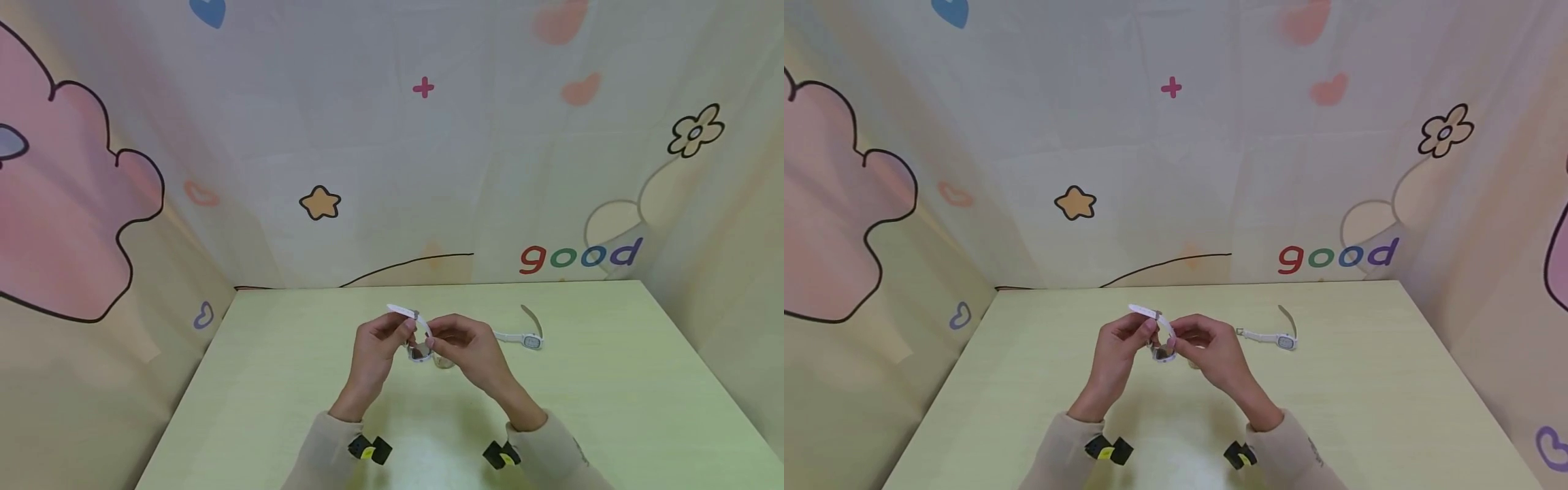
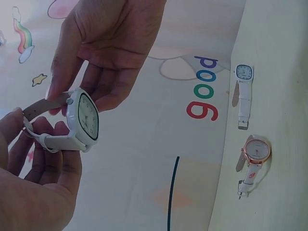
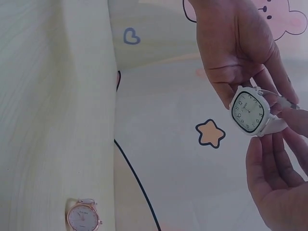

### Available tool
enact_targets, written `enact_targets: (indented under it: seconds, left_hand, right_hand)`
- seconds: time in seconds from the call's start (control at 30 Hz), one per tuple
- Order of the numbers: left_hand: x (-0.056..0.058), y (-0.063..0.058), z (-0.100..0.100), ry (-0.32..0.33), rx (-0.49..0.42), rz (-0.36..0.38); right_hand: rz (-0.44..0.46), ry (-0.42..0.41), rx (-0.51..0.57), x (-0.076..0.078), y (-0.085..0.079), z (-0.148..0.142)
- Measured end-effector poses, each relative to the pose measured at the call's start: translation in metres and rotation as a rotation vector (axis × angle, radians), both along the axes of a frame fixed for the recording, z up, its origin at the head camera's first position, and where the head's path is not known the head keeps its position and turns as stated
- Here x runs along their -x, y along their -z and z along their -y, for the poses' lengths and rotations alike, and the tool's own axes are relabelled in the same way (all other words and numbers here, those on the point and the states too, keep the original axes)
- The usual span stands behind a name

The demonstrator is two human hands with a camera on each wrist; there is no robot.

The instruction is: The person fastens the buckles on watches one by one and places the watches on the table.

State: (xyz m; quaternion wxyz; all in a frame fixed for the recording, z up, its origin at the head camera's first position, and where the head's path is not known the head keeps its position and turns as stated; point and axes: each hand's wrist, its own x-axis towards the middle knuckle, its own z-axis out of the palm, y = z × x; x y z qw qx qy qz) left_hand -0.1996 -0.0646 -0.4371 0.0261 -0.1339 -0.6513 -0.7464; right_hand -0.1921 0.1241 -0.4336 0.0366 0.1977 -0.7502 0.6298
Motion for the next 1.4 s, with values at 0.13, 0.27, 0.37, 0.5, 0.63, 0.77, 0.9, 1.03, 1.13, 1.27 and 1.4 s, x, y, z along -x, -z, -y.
enact_targets:
  seconds: [0.13, 0.27, 0.37, 0.5, 0.63, 0.77, 0.9, 1.03, 1.13, 1.27, 1.4]
  left_hand:
    - [-0.001, 0.000, -0.002, -0.004, 0.018, 0.001]
    - [-0.001, 0.001, -0.002, -0.028, 0.015, 0.003]
    - [0.000, 0.002, -0.002, -0.035, -0.002, 0.000]
    - [0.000, 0.001, -0.001, -0.024, -0.002, -0.013]
    - [-0.001, 0.000, 0.000, -0.009, 0.024, -0.011]
    - [-0.001, 0.000, 0.001, -0.002, 0.049, 0.004]
    - [-0.002, 0.000, 0.000, 0.012, 0.073, 0.017]
    - [-0.001, 0.001, -0.002, 0.012, 0.059, 0.016]
    - [0.000, 0.002, -0.004, -0.005, 0.026, 0.010]
    - [0.000, 0.001, -0.006, -0.031, -0.013, -0.002]
    - [0.000, 0.000, -0.007, -0.033, -0.019, -0.007]
  right_hand:
    - [-0.008, 0.017, -0.018, 0.000, -0.001, 0.000]
    - [-0.025, 0.027, -0.028, -0.001, -0.001, 0.000]
    - [-0.038, 0.023, -0.026, -0.001, -0.001, 0.000]
    - [-0.052, 0.024, -0.035, -0.001, -0.001, 0.000]
    - [-0.056, 0.034, -0.049, -0.001, -0.001, 0.000]
    - [-0.059, 0.033, -0.036, -0.001, 0.000, 0.000]
    - [-0.072, 0.028, -0.022, -0.001, 0.002, 0.001]
    - [-0.065, 0.041, -0.021, -0.001, 0.005, 0.001]
    - [-0.049, 0.050, -0.029, 0.000, 0.008, 0.003]
    - [-0.026, 0.035, -0.050, 0.000, 0.011, 0.004]
    - [-0.034, 0.028, -0.050, 0.000, 0.013, 0.006]
